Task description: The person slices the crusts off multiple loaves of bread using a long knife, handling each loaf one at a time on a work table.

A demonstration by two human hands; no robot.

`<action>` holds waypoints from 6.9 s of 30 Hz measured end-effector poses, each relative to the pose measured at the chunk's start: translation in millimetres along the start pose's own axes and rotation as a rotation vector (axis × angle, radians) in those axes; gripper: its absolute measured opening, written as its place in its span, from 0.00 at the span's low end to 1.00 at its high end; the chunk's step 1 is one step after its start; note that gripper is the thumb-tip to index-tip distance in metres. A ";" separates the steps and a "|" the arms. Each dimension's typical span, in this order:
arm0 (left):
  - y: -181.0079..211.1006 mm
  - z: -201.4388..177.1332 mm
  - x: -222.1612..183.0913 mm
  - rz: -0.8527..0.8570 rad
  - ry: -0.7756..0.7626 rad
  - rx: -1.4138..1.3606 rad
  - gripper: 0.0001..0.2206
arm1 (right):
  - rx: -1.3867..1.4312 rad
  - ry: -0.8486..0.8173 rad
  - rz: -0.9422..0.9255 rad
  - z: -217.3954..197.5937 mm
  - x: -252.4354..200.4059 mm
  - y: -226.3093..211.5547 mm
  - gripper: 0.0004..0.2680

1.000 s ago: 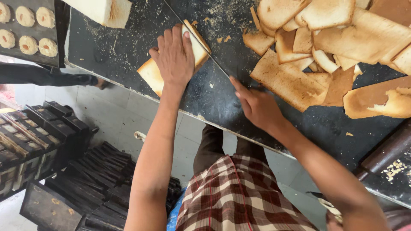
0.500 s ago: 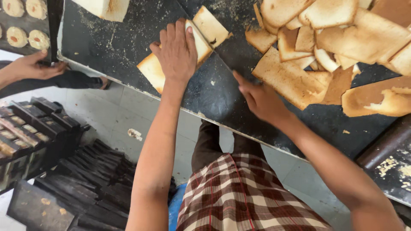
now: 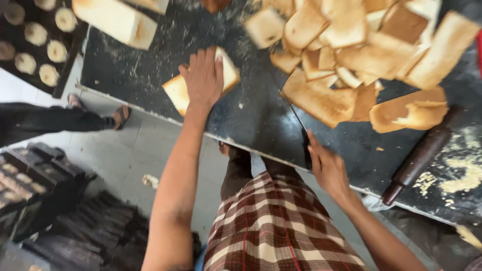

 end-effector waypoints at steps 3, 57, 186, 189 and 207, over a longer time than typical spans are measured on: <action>8.5 -4.2 -8.4 0.305 -0.162 -0.057 0.17 | 0.040 0.050 0.129 -11.4 -22.2 9.2 0.19; -45.8 6.8 -14.4 -0.076 0.064 0.031 0.22 | -0.030 -0.055 -0.255 62.3 0.5 -130.8 0.20; -40.7 0.4 -18.8 -0.112 0.081 0.059 0.24 | 0.240 -0.020 -0.384 37.7 5.3 -130.4 0.17; -43.7 7.4 -23.9 -0.147 0.006 0.044 0.24 | 0.296 -0.064 -0.331 42.5 16.9 -125.0 0.16; -38.2 -3.5 -22.5 -0.133 0.056 -0.001 0.21 | 0.325 -0.115 -0.315 72.8 90.9 -131.8 0.15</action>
Point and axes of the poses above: each hand's wrist, its own x-axis towards the middle knuckle, its own z-axis out of the palm, y = z × x, the point moved 8 cm from there along x, towards the middle knuckle, and after that the axes turned 9 degrees about -y, right-handed, at the moved point
